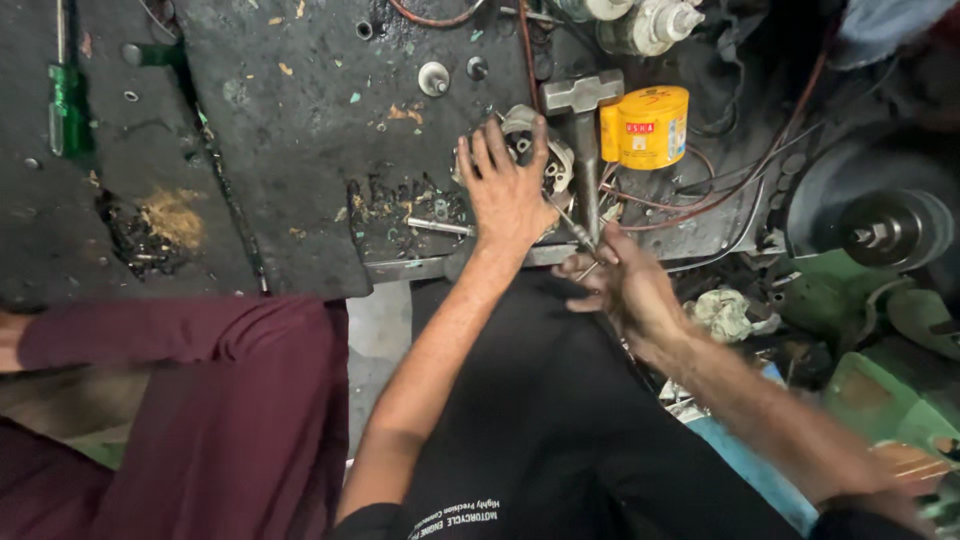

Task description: The person uses a metal rod to repeatedly tap and clean the interior of a metallic engine casing on a workbench. They then pick up the casing, inspect it, and walk to a lathe machine to place a small metal component onto the machine's chuck.

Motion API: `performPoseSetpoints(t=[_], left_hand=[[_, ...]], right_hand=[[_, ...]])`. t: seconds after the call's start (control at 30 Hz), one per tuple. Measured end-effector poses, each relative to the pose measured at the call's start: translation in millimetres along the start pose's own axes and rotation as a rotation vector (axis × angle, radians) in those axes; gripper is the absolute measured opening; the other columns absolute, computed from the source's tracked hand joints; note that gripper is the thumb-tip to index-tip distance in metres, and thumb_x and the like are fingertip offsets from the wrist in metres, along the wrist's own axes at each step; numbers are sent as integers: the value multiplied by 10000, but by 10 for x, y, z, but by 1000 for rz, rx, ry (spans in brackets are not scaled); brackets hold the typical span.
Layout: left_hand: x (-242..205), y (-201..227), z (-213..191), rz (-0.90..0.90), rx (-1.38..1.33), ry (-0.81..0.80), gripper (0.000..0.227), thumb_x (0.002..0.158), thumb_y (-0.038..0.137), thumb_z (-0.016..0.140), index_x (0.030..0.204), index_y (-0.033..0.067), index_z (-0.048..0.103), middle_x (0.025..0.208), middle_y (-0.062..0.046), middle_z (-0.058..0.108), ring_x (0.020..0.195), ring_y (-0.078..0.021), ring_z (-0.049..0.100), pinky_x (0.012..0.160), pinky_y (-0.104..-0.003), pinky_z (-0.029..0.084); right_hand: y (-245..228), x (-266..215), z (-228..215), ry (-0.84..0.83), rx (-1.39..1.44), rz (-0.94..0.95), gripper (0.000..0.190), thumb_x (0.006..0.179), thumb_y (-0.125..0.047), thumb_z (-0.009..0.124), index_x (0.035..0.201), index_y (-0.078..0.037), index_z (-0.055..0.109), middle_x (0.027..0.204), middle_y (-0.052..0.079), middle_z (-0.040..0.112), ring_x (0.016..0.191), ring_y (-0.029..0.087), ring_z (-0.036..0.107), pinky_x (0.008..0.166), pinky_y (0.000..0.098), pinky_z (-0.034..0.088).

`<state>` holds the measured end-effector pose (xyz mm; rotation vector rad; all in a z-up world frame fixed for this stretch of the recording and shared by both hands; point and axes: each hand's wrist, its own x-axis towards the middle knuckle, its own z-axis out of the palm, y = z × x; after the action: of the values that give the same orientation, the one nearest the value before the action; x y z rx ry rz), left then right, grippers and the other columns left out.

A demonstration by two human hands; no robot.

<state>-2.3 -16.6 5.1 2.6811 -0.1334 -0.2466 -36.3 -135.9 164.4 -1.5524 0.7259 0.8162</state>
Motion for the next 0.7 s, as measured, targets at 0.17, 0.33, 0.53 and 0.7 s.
performPoseSetpoints(t=[0.17, 0.33, 0.53, 0.7], left_hand=[[-28, -61, 49, 34, -13, 26, 1099, 670, 693, 792, 1559, 201, 373, 1461, -383, 418, 1377, -528, 384, 1204, -689, 190], [-40, -67, 108, 53, -36, 43, 1117, 679, 690, 787, 1581, 194, 354, 1459, -390, 419, 1377, -527, 388, 1215, -674, 187], [-33, -89, 30, 58, -65, 14, 1113, 693, 679, 790, 1579, 168, 351, 1454, -401, 416, 1371, -538, 376, 1215, -670, 191], [-27, -73, -7, 53, -58, 2, 1063, 669, 644, 799, 1543, 207, 383, 1465, -357, 430, 1361, -519, 391, 1200, -659, 209]], right_hand=[[55, -212, 41, -85, 41, -73, 355, 965, -319, 581, 1208, -63, 544, 1079, 160, 679, 1009, 316, 669, 888, 476, 524], [-186, -320, -122, 199, -909, -716, 485, 911, -239, 638, 1326, -45, 476, 1176, 181, 639, 1094, 335, 632, 1003, 501, 468], [-396, -65, 58, -354, -1799, -715, 244, 925, -314, 650, 930, -74, 692, 901, 108, 699, 924, 315, 679, 947, 496, 492], [-244, 198, -42, -440, -1706, -388, 396, 998, -431, 553, 864, -99, 722, 792, 99, 730, 753, 312, 708, 793, 450, 538]])
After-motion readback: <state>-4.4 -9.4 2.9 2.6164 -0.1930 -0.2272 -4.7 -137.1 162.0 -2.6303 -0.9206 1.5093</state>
